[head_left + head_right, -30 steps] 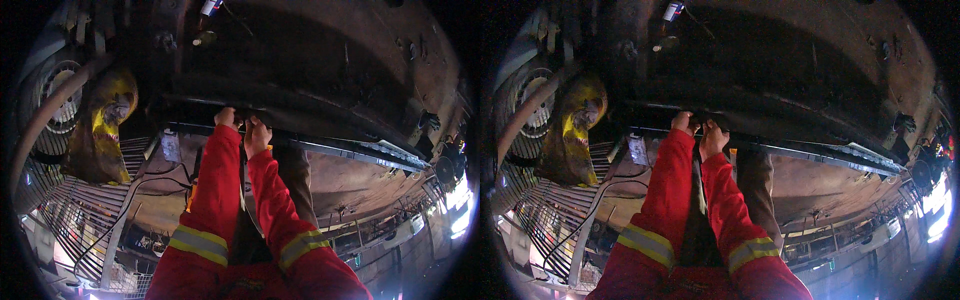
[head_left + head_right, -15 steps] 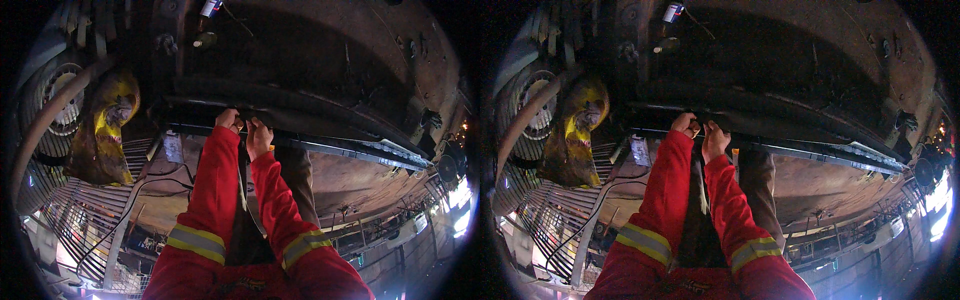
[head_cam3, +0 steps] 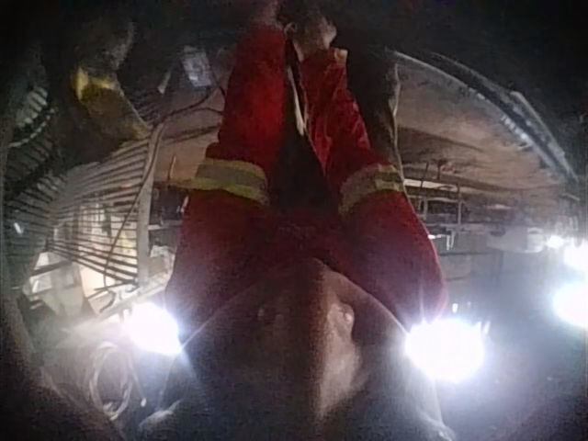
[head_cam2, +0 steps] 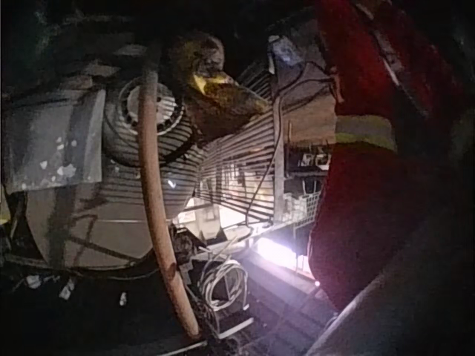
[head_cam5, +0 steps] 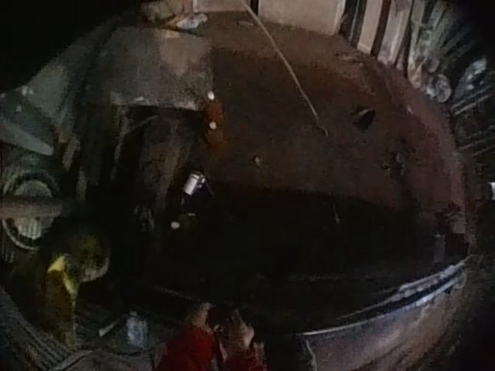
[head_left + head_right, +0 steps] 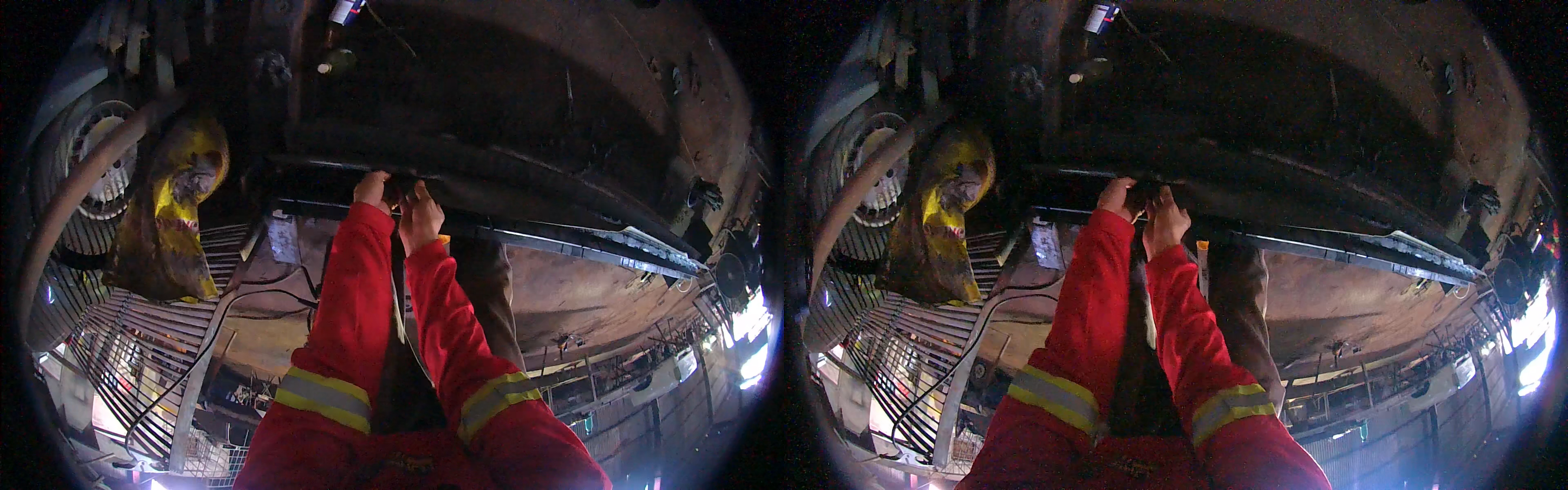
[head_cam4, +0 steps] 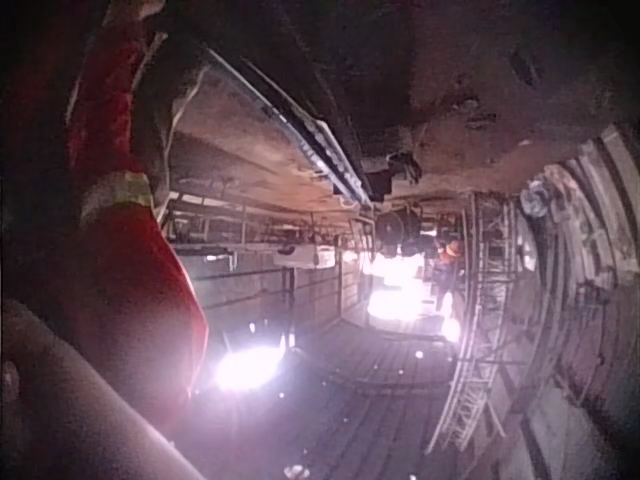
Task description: The person lifts a large, dark metal sheet and maneuvers it into a curved metal structure. They repeatedly adjust the sheet's position, bending and aligning it against the frame to ensure a proper fit. The person uses both hands to press and slide the sheet into place within the assembly.
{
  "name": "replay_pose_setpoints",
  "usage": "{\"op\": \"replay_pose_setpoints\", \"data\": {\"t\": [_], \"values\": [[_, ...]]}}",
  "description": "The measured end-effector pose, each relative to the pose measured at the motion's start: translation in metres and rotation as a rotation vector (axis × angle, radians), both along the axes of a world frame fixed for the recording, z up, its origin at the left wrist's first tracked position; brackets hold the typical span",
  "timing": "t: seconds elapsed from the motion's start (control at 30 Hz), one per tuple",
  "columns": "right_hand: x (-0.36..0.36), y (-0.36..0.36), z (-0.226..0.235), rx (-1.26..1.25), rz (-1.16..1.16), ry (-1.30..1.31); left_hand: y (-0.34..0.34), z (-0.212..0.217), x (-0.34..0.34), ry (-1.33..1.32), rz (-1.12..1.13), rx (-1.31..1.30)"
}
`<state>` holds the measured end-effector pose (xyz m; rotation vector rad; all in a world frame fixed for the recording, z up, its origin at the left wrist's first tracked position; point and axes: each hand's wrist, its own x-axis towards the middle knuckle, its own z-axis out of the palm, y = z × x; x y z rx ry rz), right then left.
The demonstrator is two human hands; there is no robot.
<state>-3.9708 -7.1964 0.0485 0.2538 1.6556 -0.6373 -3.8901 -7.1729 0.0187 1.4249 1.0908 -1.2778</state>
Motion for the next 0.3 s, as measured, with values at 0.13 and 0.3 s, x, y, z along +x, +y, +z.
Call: {"op": "replay_pose_setpoints", "data": {"t": [0.13, 0.3], "values": [[-0.003, 0.006, -0.001, -0.075, -0.030, -0.029, 0.010, -0.001, 0.000, -0.037, 0.010, 0.040], [0.004, 0.010, -0.007, -0.038, 0.023, -0.051, 0.024, -0.020, 0.015, 0.065, -0.024, 0.115]]}}
